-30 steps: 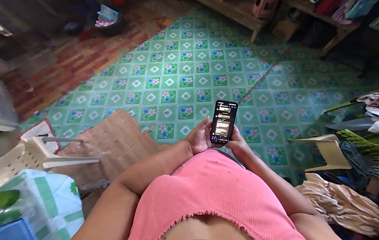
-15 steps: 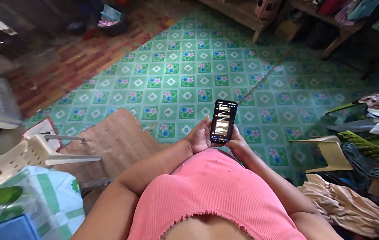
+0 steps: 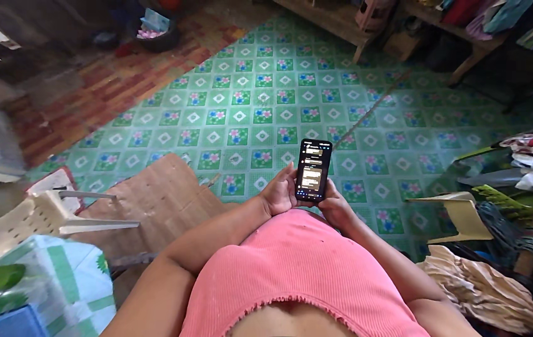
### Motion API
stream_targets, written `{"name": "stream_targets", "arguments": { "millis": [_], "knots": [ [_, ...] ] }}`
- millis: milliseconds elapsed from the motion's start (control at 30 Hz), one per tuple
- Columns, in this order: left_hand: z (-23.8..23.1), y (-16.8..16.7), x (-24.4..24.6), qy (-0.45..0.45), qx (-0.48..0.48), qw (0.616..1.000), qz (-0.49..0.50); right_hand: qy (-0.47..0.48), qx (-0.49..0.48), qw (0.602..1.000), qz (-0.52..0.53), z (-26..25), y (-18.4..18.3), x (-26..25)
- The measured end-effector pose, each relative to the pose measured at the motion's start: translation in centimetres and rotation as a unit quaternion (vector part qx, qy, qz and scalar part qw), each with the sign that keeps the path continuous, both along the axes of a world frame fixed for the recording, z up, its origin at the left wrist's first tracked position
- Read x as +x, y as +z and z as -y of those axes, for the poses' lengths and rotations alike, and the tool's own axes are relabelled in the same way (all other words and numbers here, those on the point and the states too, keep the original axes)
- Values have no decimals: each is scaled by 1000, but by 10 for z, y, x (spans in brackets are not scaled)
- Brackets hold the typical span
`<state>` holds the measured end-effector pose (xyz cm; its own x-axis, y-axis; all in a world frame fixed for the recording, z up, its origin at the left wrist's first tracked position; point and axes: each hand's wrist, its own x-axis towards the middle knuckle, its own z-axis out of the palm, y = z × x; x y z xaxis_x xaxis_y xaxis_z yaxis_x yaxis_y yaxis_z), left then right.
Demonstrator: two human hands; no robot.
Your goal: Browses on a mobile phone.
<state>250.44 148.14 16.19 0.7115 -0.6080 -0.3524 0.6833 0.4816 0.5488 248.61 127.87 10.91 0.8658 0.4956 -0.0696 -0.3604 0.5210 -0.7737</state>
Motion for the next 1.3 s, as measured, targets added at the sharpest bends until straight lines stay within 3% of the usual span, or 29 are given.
{"name": "stream_targets", "arguments": {
  "millis": [1300],
  "knots": [
    [-2, -3, 2, 5, 12, 1000, 7, -10, -15, 1000, -20, -7, 5, 3]
  ]
}}
